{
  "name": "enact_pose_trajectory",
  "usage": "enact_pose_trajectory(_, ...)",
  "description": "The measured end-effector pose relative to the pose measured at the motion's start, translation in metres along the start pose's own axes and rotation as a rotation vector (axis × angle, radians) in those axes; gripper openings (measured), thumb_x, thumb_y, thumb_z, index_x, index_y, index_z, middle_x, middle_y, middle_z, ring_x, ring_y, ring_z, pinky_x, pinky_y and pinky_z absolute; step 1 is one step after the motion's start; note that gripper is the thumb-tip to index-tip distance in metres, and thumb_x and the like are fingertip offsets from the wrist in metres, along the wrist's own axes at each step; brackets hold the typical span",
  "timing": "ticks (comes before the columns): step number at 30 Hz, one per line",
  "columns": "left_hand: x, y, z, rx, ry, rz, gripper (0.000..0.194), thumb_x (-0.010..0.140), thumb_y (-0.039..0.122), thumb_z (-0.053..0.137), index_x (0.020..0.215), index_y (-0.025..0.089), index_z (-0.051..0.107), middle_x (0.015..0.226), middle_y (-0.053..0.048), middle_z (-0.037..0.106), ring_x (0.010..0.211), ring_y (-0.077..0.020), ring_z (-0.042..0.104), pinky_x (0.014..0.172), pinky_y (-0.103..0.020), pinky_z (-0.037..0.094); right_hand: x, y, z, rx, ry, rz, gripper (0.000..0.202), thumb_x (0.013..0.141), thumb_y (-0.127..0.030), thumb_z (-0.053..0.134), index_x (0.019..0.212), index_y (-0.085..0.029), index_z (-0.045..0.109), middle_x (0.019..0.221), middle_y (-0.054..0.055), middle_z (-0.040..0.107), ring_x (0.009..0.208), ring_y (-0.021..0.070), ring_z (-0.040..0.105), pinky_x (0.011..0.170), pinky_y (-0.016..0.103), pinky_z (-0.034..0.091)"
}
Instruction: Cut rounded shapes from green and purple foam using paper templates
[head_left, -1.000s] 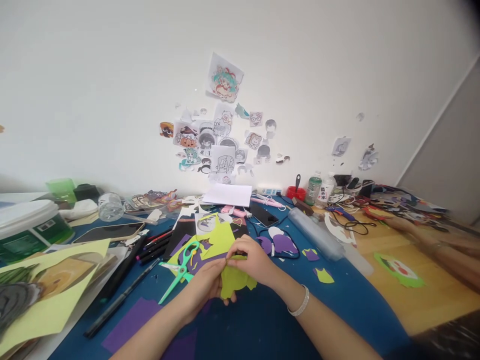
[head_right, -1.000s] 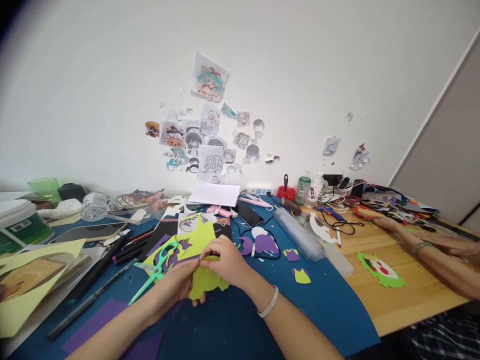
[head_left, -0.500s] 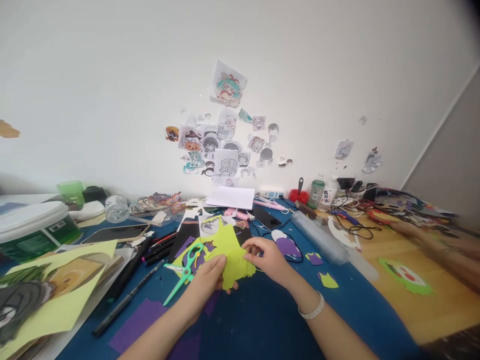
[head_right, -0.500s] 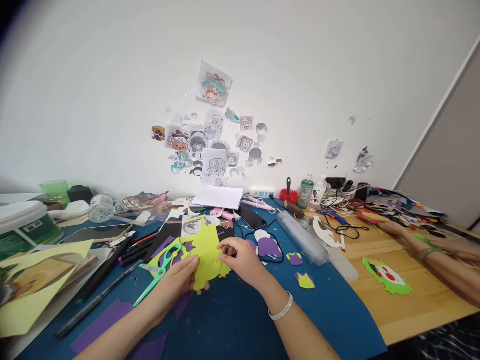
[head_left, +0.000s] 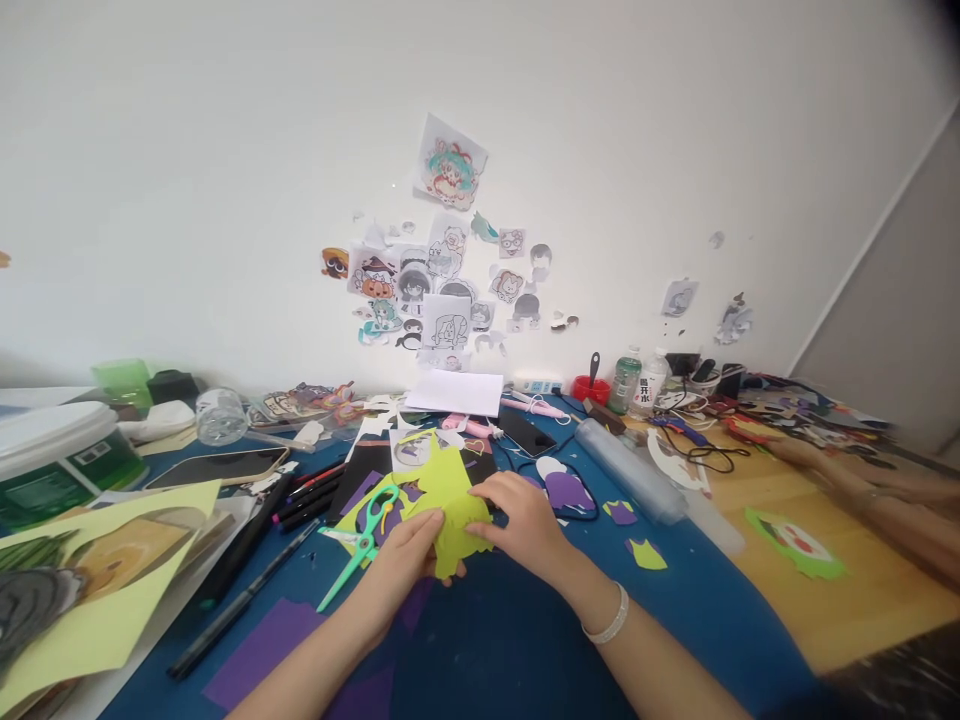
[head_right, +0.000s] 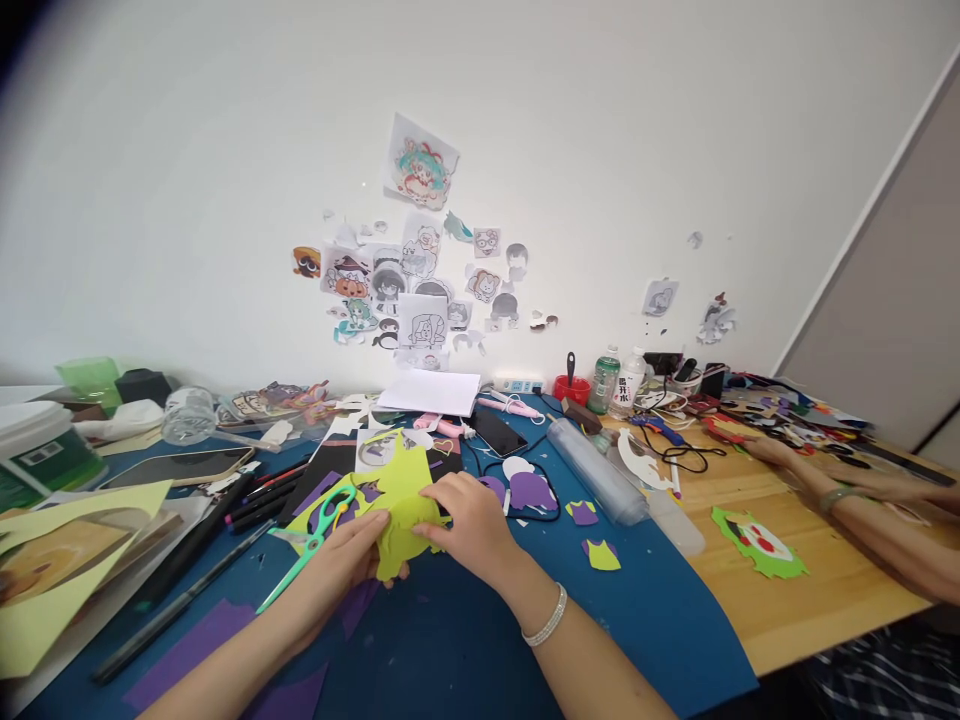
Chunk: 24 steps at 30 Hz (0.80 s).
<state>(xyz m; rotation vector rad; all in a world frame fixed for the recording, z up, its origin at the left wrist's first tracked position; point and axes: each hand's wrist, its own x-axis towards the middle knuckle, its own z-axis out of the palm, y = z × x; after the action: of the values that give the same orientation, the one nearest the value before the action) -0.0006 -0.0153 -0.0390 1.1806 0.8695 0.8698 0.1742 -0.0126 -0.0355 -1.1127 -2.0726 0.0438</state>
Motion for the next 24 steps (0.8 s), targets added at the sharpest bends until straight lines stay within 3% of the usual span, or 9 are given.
enact_pose_trajectory(19,-0.0020,0.0009,0.0012,0.008,0.004,0.018,0.046,0.068,0.056,0.054,0.086,0.014,0.056,0.062,-0.004,0.062,0.053,-0.0188,0.061,0.046,-0.026,0.044,-0.0013,0.0027,0.0055,-0.134,-0.014,-0.115,0.022,0.081,-0.027,0.054,0.101,-0.018,0.057,0.093,0.008,0.059,0.085,0.0206,0.052,0.068,0.031,0.044)
enact_pose_trajectory(24,0.0003,-0.0017,-0.0026,0.180,-0.041,0.020,0.044,0.072,0.057,0.048,0.082,0.015,0.056,0.062,-0.003,0.062,0.054,-0.0193,0.061,0.048,-0.026,0.044,-0.0022,0.0001,0.0076,-0.156,-0.049,-0.129,0.021,0.080,-0.023,0.056,0.100,-0.018,0.057,0.093,0.006,0.059,0.084,0.0197,0.051,0.067,0.030,0.043)
